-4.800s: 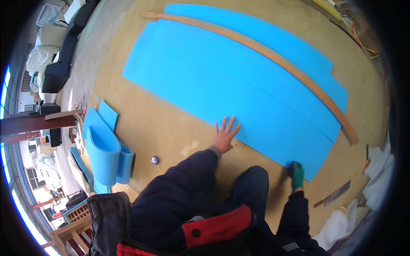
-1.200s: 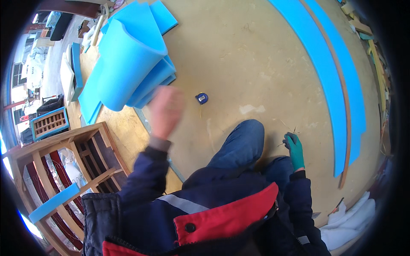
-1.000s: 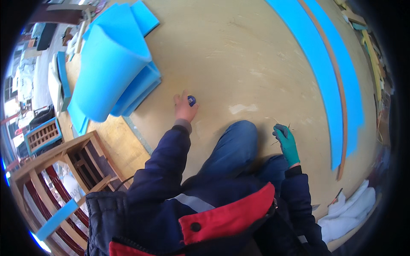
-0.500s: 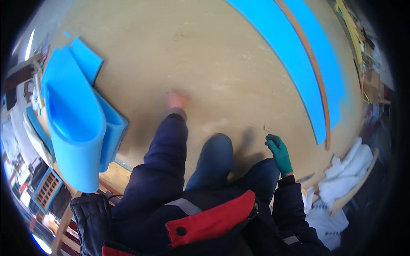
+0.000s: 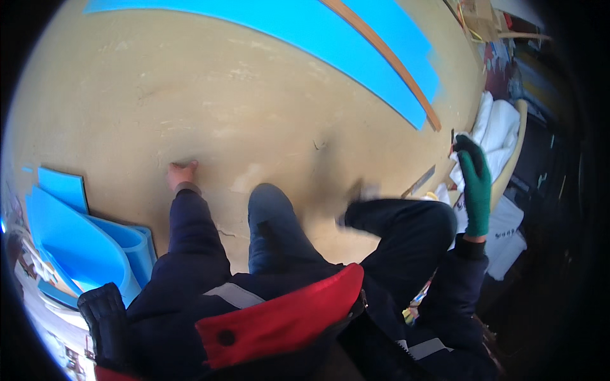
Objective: The person measures and cuts blue foam sheets using a tape measure, a wooden straightedge, and a utility knife. They repeatedly position the straightedge, measure, score, and fold the foam to separate cut pieces, then stack the finished pieces on the floor.
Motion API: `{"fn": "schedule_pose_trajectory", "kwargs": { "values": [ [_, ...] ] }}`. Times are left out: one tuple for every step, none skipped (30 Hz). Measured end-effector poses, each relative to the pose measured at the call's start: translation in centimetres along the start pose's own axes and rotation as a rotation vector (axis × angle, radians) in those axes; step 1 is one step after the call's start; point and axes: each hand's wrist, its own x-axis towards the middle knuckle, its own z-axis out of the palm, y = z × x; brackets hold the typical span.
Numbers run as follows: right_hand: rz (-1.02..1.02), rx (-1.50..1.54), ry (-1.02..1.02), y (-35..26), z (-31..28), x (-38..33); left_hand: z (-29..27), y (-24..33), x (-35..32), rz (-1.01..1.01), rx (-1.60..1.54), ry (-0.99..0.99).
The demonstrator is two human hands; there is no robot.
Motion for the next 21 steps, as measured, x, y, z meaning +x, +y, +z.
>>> {"fn": "schedule_pose_trajectory", "kwargs": {
  "values": [
    [-0.007, -0.023, 0.020, -1.8, -0.7, -0.2, 0.1, 0.0, 0.1, -0.001, -0.002, -0.009],
    [-0.055, -0.011, 0.005, -3.6, -1.0, -0.1, -0.2, -0.1, 0.2, -0.020, 0.005, 0.002],
    [-0.048, -0.026, 0.020, -5.2, -0.8, 0.3, -0.2, 0.0, 0.3, -0.004, 0.005, 0.031],
    [-0.107, -0.005, -0.005, -6.6, 0.1, 1.0, -0.5, 0.0, 0.3, 0.006, 0.014, 0.018],
    [-0.113, 0.048, -0.015, -7.6, 1.4, 1.7, -0.6, 0.1, 0.1, -0.022, 0.041, 0.002],
    [-0.108, 0.032, -0.112, -8.6, 2.9, 2.6, -0.9, 0.2, 0.0, -0.052, 0.073, -0.008],
    [-0.105, 0.007, -0.190, -9.4, 4.5, 3.9, -1.0, 0.3, -0.4, -0.049, 0.029, -0.001],
    [-0.070, -0.028, -0.267, -10.1, 6.0, 5.3, -1.1, 0.4, -0.5, -0.050, 0.030, 0.024],
    [-0.061, -0.056, -0.435, -11.5, 5.9, 6.0, -1.1, 0.4, -0.9, -0.058, 0.040, 0.036],
    [-0.048, -0.093, -0.449, -11.8, 6.9, 6.3, -1.0, 0.4, -1.1, -0.060, 0.069, 0.027],
    [-0.086, -0.106, -0.477, -12.1, 7.5, 6.9, -0.9, 0.4, -1.3, -0.063, 0.040, 0.048],
    [-0.133, -0.093, -0.507, -12.2, 8.1, 7.8, -0.7, 0.3, -1.4, -0.020, -0.025, 0.069],
    [-0.145, -0.064, -0.591, -12.2, 8.4, 8.4, -0.6, 0.2, -1.5, 0.008, -0.062, 0.086],
    [-0.078, -0.129, -0.657, -12.3, 8.6, 8.8, -0.4, 0.1, -1.6, 0.007, -0.076, 0.070],
    [-0.091, -0.193, -0.706, -12.2, 8.9, 8.9, -0.4, -0.2, -1.7, 0.011, -0.056, 0.081],
    [-0.111, -0.234, -0.757, -12.2, 9.1, 9.0, -0.4, -0.3, -1.7, -0.014, -0.025, 0.062],
    [-0.174, -0.292, -0.828, -12.1, 9.4, 8.8, -0.5, -0.5, -1.8, -0.012, -0.001, 0.070],
    [-0.248, -0.346, -0.886, -12.1, 9.6, 8.4, -0.5, -0.5, -1.8, -0.020, -0.015, 0.051],
    [-0.378, -0.365, -0.932, -12.1, 9.9, 8.0, -0.6, -0.5, -2.1, -0.009, -0.033, 0.067],
    [-0.411, -0.426, -1.013, -12.1, 10.1, 7.3, -0.5, -0.3, -2.5, 0.009, -0.060, 0.109],
    [-0.496, -0.453, -1.078, -12.1, 10.2, 6.3, -0.3, 0.1, -3.0, 0.026, -0.087, 0.158]
  ]
}}
